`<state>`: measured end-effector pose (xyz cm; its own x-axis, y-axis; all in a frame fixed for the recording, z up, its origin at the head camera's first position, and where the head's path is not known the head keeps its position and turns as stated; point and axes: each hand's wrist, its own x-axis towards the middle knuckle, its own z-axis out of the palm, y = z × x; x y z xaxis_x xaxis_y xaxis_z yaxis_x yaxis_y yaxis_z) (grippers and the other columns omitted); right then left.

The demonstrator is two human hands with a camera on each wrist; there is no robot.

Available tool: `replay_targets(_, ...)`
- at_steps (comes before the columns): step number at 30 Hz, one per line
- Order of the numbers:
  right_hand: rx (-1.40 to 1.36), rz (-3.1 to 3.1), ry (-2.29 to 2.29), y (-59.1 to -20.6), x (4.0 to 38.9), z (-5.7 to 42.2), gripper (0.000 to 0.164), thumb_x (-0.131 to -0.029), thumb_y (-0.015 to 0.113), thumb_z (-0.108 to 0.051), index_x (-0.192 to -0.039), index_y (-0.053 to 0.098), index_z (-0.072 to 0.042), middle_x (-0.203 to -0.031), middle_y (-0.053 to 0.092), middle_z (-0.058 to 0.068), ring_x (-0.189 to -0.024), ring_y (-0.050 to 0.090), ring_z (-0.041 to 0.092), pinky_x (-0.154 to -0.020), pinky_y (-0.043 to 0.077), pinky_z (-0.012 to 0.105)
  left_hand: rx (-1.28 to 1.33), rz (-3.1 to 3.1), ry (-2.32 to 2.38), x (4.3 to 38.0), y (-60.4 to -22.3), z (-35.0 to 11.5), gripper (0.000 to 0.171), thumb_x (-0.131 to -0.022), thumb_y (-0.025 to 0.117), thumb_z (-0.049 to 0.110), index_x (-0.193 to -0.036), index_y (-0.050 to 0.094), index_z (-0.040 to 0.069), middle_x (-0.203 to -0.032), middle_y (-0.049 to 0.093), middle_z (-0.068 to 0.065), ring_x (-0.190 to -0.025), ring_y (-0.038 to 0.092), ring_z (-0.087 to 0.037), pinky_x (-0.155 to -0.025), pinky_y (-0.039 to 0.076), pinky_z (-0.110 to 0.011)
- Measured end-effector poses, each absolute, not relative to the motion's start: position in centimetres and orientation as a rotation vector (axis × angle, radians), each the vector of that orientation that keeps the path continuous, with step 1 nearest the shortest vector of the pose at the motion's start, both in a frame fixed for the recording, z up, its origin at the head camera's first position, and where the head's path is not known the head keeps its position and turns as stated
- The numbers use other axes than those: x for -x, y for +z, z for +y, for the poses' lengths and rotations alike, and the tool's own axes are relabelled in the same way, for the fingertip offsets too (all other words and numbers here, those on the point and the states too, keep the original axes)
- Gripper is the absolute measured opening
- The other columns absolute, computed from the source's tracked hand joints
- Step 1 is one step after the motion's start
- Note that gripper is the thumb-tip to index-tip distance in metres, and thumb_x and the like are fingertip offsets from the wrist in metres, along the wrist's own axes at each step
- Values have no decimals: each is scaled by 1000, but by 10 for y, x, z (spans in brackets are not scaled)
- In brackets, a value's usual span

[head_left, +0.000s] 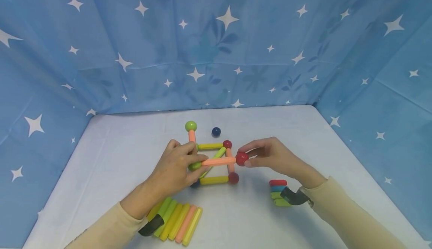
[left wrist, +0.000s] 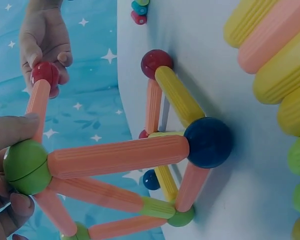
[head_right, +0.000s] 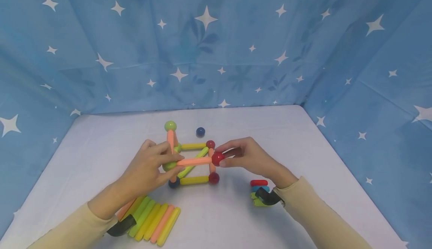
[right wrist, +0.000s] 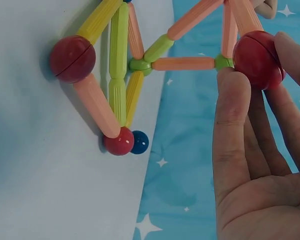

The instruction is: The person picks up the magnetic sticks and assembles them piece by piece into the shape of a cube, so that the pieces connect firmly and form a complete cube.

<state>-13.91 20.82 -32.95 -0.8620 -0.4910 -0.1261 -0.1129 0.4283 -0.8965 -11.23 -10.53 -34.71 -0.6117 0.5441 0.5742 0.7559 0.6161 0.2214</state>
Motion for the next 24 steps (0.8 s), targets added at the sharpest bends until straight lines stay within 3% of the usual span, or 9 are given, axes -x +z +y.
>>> replay_targets(7, 474, 2349, -1265, -338, 140, 209, 55, -82, 87, -20, -131, 64, -11, -126, 64, 10, -110, 67, 29, -85, 57, 40, 1047, -2386, -618, 114, -347, -104, 19, -84, 85, 32, -97, 82, 19, -78, 39, 10, -65, 37, -8, -74, 30, -37)
replay_targets(11, 420, 2563, -771, -350, 132, 200, 43, -77, 90, -32, -113, 70, -19, -102, 66, -5, -94, 64, 19, -79, 56, 36, 1043, -2391, -617, 115, -347, -104, 19, -85, 84, 34, -98, 82, 19, -79, 40, 10, -64, 38, -7, -74, 30, -36)
replay_targets(13, 507, 2615, -509, -356, 122, 190, 32, -77, 90, -35, -101, 71, -23, -88, 63, -12, -85, 60, 11, -77, 54, 33, 1037, -2388, -614, 116, -348, -104, 20, -85, 84, 34, -97, 82, 19, -79, 41, 10, -64, 39, -7, -74, 30, -36)
replay_targets(15, 705, 2617, -322, -360, 110, 176, 25, -80, 88, -35, -98, 73, -26, -86, 63, -16, -82, 59, 7, -78, 53, 32, 1031, -2381, -614, 117, -349, -104, 20, -84, 85, 33, -97, 82, 19, -79, 42, 9, -65, 40, -8, -74, 30, -37)
replay_targets(17, 950, 2592, -223, -364, 95, 160, 27, -82, 86, -34, -105, 74, -26, -94, 65, -17, -86, 61, 5, -82, 53, 31, 1027, -2375, -612, 118, -350, -103, 20, -83, 85, 33, -97, 82, 19, -79, 42, 9, -65, 41, -8, -73, 30, -37)
replay_targets(20, 1270, 2548, -149, -370, 71, 137, 45, -86, 83, -35, -127, 68, -25, -121, 66, -14, -108, 62, 4, -91, 52, 32, 1028, -2369, -620, 119, -351, -102, 19, -83, 86, 32, -97, 81, 19, -79, 42, 9, -67, 41, -9, -73, 30, -37)
replay_targets(24, 1539, 2473, -100, -381, 48, 117, 66, -91, 77, -37, -150, 49, -24, -149, 50, -12, -133, 48, 4, -102, 46, 31, 1033, -2369, -631, 119, -351, -101, 18, -84, 85, 31, -96, 81, 19, -78, 42, 9, -68, 42, -9, -73, 30, -36)
